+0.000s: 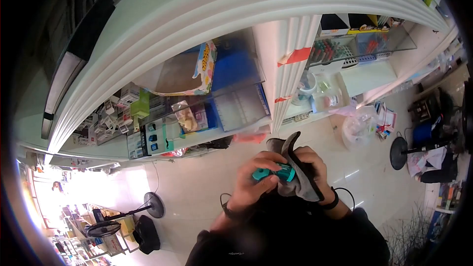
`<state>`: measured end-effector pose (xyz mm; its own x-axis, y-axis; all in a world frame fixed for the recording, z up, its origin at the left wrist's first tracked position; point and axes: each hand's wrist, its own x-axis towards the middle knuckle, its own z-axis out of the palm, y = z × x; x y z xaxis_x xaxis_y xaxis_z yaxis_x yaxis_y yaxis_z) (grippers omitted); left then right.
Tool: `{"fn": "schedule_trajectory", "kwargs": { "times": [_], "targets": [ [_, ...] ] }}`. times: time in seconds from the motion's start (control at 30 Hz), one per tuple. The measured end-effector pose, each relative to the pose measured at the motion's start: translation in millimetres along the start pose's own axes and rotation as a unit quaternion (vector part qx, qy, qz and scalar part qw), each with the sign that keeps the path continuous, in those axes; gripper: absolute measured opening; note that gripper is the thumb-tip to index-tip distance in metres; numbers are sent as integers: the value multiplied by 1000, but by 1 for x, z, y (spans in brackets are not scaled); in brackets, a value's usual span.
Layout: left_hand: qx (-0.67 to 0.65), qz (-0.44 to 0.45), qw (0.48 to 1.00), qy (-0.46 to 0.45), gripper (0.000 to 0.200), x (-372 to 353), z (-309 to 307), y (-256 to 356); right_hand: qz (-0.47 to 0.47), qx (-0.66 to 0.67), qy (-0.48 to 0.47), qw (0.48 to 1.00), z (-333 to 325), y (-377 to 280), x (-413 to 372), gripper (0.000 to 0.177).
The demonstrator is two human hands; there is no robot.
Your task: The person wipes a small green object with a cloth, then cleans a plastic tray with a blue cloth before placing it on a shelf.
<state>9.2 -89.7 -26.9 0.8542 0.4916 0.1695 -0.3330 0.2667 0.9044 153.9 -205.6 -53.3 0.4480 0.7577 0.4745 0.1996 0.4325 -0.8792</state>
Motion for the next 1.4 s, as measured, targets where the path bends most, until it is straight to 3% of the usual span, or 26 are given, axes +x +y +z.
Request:
{"fn": "schedule_trajectory", "kwargs": {
  "times": [0.17,0.27,0.4,0.5,0.6,0.77,0.87,1.17,1.27,1.3,1.33,1.37,1.4],
  "targets": [
    [97,84,992,0,21,4,-1,-9,-110,-53,-6,992,1,4,-3,25],
    [43,19,999,3,24,0,3,-4,-142,-121,13,982,3,2,-5,25],
    [-11,-63,997,39,30,0,13,14,-156,-116,39,980,6,-1,-1,20],
    [-25,-59,997,43,34,1,13,17,-151,-94,39,983,4,0,-1,18],
    [57,-2,998,36,34,2,8,8,-143,-75,37,986,4,0,-1,18],
    [71,40,996,20,29,-2,-2,1,-120,-72,6,990,2,0,-2,23],
    [109,54,992,33,28,-3,-2,0,-105,-149,11,983,12,-12,6,27],
    [124,83,988,28,28,-4,1,4,-208,-243,10,948,10,-14,-3,22],
    [135,110,984,30,31,-8,7,13,-210,-111,-2,971,7,-16,-2,19],
    [143,121,982,31,32,-11,10,19,-98,-338,48,935,17,-21,2,13],
    [125,136,982,37,36,-16,15,24,20,-543,93,834,43,-33,10,10],
    [77,174,982,15,35,-15,20,32,140,-712,128,676,77,-49,18,11],
    [47,216,975,-1,31,-15,24,36,248,-835,148,468,108,-67,23,16]
  ]
}}
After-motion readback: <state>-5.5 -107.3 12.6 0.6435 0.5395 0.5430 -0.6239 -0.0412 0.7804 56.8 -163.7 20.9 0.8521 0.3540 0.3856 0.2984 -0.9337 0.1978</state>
